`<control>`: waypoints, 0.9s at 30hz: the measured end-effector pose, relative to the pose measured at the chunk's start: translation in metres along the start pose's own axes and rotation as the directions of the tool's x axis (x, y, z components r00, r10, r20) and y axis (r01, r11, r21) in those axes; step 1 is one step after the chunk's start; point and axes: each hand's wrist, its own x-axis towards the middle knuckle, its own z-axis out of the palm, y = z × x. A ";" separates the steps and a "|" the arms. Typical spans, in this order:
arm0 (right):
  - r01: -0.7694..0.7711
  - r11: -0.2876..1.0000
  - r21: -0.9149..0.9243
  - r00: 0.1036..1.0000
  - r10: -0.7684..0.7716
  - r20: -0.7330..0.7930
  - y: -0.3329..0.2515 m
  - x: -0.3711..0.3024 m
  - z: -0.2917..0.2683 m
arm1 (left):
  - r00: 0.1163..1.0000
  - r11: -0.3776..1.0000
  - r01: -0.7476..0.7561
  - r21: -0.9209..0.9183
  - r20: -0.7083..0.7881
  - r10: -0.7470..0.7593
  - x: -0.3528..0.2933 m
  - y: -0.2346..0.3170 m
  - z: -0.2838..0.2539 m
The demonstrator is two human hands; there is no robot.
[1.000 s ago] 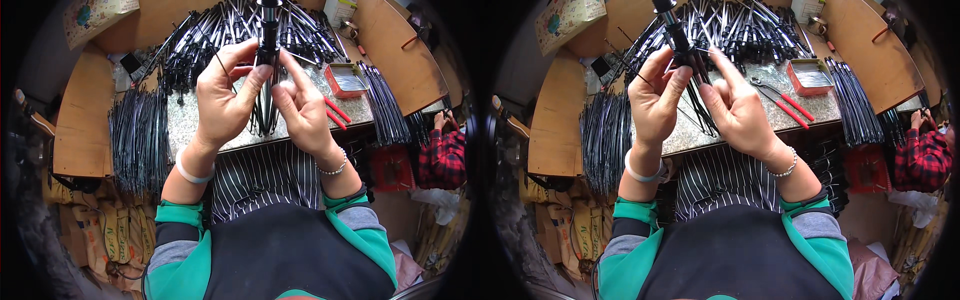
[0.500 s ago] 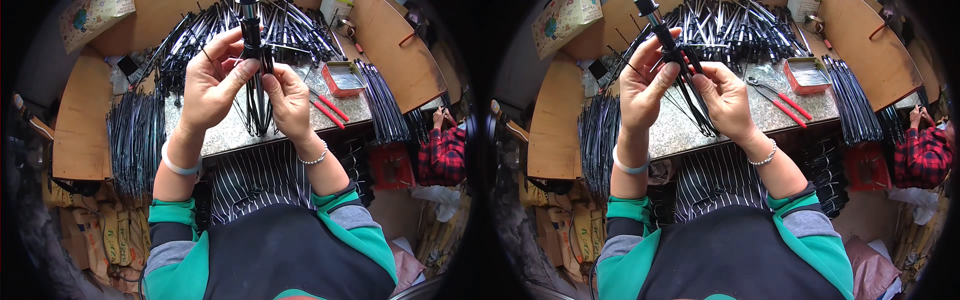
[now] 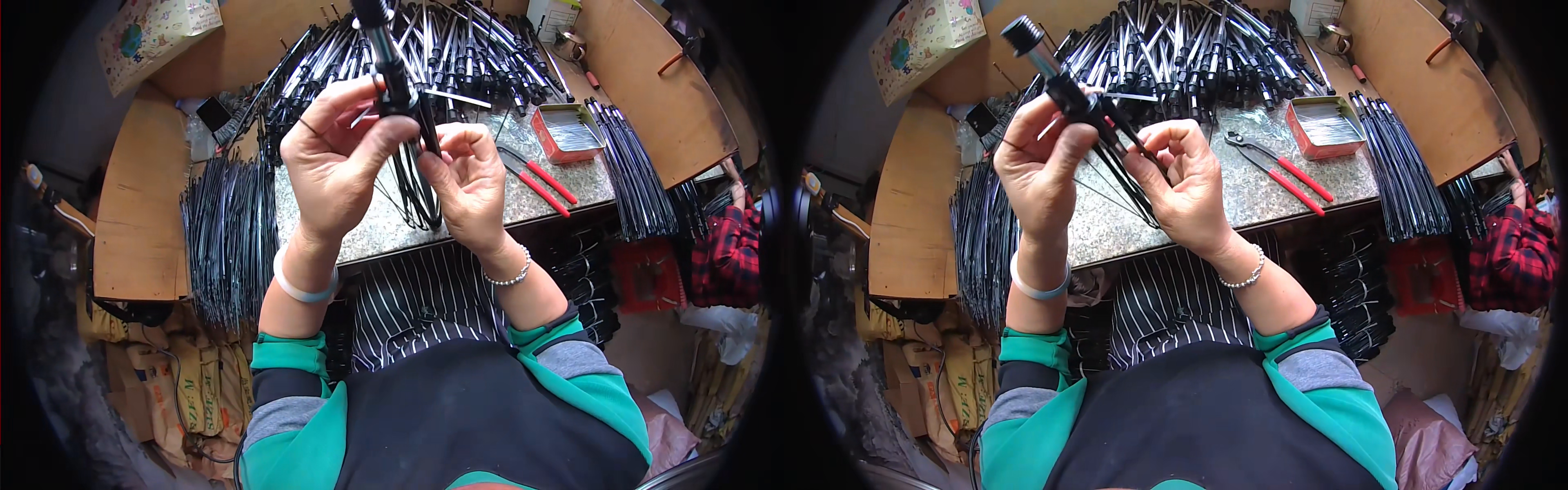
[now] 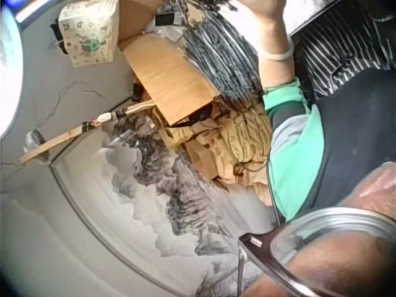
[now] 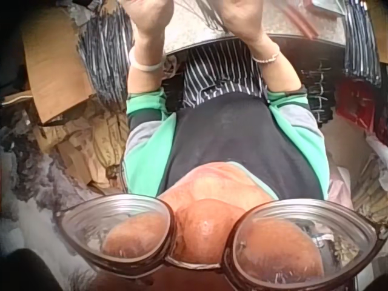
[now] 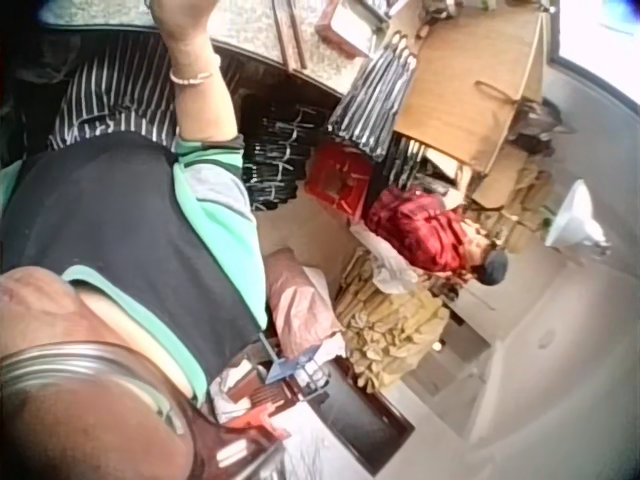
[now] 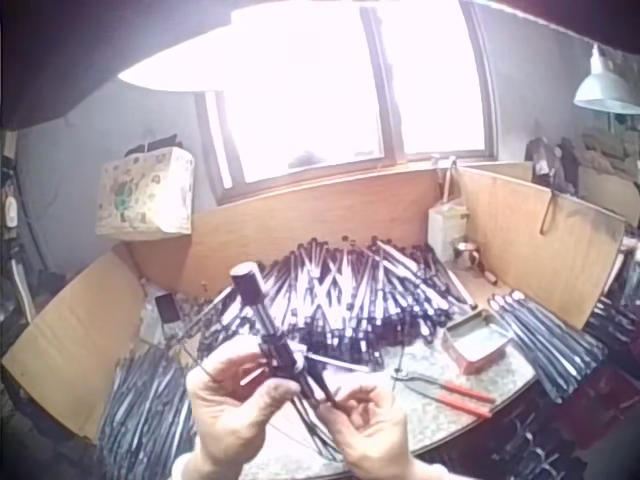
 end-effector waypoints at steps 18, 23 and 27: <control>-0.303 0.910 0.284 0.927 0.212 0.311 -0.016 0.000 -0.026 | 0.972 0.990 0.084 -0.112 0.227 -0.057 -0.001 0.015 -0.005; 0.204 0.950 -0.238 0.941 -0.123 0.314 -0.014 -0.007 -0.024 | 0.975 0.997 -0.076 -0.031 0.209 0.081 -0.006 0.016 -0.001; 0.390 0.833 -0.394 0.916 -0.305 0.261 -0.015 -0.018 -0.016 | 0.984 0.997 -0.008 -0.076 0.175 0.021 -0.010 0.018 0.005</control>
